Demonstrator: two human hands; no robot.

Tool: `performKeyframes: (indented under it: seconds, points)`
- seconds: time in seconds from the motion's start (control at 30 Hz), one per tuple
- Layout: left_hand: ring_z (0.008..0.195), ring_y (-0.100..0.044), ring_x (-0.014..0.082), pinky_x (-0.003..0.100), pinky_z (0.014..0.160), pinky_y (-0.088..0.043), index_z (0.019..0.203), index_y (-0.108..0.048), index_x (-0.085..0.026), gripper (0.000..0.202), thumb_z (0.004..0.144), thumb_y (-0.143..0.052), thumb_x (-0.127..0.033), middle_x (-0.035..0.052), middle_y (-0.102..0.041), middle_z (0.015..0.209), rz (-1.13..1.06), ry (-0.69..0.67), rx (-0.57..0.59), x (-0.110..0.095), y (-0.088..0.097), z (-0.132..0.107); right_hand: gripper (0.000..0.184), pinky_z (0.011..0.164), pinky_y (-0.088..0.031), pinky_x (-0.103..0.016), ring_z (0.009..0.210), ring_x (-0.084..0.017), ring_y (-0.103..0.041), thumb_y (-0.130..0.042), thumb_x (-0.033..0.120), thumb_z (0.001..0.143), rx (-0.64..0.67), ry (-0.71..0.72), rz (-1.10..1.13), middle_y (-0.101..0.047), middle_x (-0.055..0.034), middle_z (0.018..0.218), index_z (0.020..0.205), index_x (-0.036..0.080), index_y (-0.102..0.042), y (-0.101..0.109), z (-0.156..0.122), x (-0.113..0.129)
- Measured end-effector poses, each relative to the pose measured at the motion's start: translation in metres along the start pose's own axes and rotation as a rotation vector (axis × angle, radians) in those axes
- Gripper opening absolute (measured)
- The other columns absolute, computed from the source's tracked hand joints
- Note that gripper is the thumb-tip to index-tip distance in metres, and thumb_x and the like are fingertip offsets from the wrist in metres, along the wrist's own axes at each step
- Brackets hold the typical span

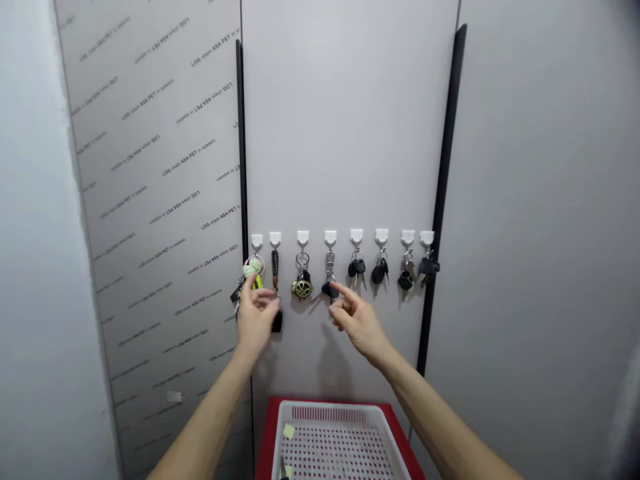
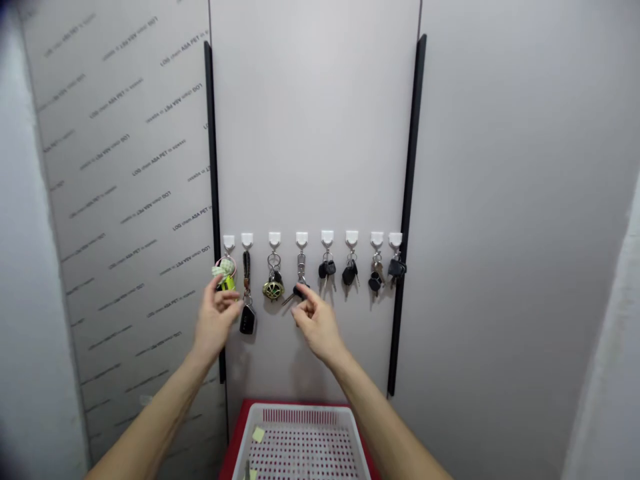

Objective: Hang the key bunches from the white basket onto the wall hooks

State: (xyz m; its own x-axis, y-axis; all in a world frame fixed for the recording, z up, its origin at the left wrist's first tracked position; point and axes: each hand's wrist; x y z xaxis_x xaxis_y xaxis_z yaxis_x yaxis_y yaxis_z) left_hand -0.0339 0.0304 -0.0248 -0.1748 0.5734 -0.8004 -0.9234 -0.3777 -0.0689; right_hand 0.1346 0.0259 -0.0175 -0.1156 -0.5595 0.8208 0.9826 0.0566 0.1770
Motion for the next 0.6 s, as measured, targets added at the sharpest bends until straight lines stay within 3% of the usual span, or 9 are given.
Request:
performKeyframes:
  seconds: [0.07, 0.1, 0.2, 0.3, 0.43, 0.53, 0.6]
  points:
    - [0.074, -0.045, 0.0105, 0.024, 0.066, -0.038, 0.109, -0.025, -0.019, 0.057, 0.058, -0.050, -0.024, 0.0035, -0.045, 0.087, 0.145, 0.036, -0.218, 0.016, 0.009, 0.014, 0.039, 0.054, -0.038, -0.022, 0.057, -0.008, -0.045, -0.044, 0.024, 0.063, -0.066, -0.013, -0.094, -0.049, -0.0005, 0.065, 0.100, 0.012, -0.043, -0.005, 0.009, -0.009]
    - [0.081, -0.044, 0.0130, 0.027, 0.070, -0.037, 0.108, -0.027, -0.018, 0.057, 0.057, -0.052, -0.026, 0.0057, -0.044, 0.093, 0.228, 0.051, -0.268, 0.022, 0.011, 0.020, 0.038, 0.060, -0.039, -0.024, 0.064, -0.010, -0.047, -0.044, 0.024, 0.062, -0.089, 0.004, -0.144, -0.052, -0.0034, 0.073, 0.098, 0.011, -0.045, -0.009, 0.014, -0.012]
    - [0.096, -0.037, 0.0209, 0.034, 0.080, -0.031, 0.108, -0.027, -0.014, 0.067, 0.051, -0.057, -0.033, 0.0111, -0.039, 0.101, 0.506, 0.059, -0.293, 0.028, 0.007, 0.028, 0.040, 0.076, -0.034, -0.028, 0.083, -0.015, -0.046, -0.045, 0.024, 0.061, -0.149, 0.108, -0.344, -0.050, -0.0086, 0.092, 0.099, 0.012, -0.045, -0.029, 0.034, -0.011]
    - [0.101, -0.031, 0.0269, 0.038, 0.081, -0.028, 0.113, -0.019, -0.012, 0.078, 0.049, -0.057, -0.037, 0.0154, -0.033, 0.108, 0.701, 0.072, -0.347, 0.028, -0.006, 0.023, 0.046, 0.078, -0.031, -0.031, 0.091, -0.019, -0.042, -0.047, 0.025, 0.059, -0.261, 0.131, -0.529, -0.047, -0.0106, 0.099, 0.103, 0.013, -0.040, -0.051, 0.053, -0.009]
    - [0.101, -0.033, 0.0282, 0.039, 0.078, -0.030, 0.116, -0.012, -0.015, 0.081, 0.051, -0.057, -0.034, 0.0156, -0.027, 0.114, 0.815, 0.062, -0.371, 0.036, -0.017, 0.012, 0.031, 0.065, -0.037, -0.028, 0.076, -0.018, -0.050, -0.044, 0.028, 0.061, -0.285, 0.011, -0.547, -0.054, -0.0084, 0.083, 0.089, 0.015, -0.048, -0.063, 0.066, -0.014]
    - [0.098, -0.035, 0.0270, 0.036, 0.074, -0.034, 0.116, -0.013, -0.016, 0.076, 0.054, -0.054, -0.030, 0.0137, -0.030, 0.112, 0.857, 0.015, -0.356, 0.043, -0.010, 0.013, 0.021, 0.052, -0.038, -0.024, 0.054, -0.013, -0.050, -0.037, 0.031, 0.064, -0.261, -0.047, -0.438, -0.054, -0.0031, 0.059, 0.068, 0.016, -0.050, -0.059, 0.068, -0.016]
    - [0.092, -0.042, 0.0251, 0.034, 0.069, -0.037, 0.115, -0.016, -0.017, 0.068, 0.058, -0.050, -0.028, 0.0123, -0.034, 0.109, 0.859, 0.021, -0.324, 0.044, 0.000, 0.017, 0.022, 0.044, -0.037, -0.021, 0.043, -0.010, -0.047, -0.036, 0.033, 0.063, -0.295, -0.055, -0.325, -0.050, 0.0004, 0.051, 0.066, 0.016, -0.049, -0.052, 0.069, -0.012]
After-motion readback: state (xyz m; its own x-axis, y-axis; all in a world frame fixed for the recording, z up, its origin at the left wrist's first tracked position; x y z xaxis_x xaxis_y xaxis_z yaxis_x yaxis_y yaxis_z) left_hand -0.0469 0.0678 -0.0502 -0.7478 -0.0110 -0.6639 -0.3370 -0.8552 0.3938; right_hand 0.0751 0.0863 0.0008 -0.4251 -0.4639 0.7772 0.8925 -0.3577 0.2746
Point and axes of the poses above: each hand's wrist, its own z-axis towards the middle knuckle, its own y-axis out of the back of the hand, x = y × z
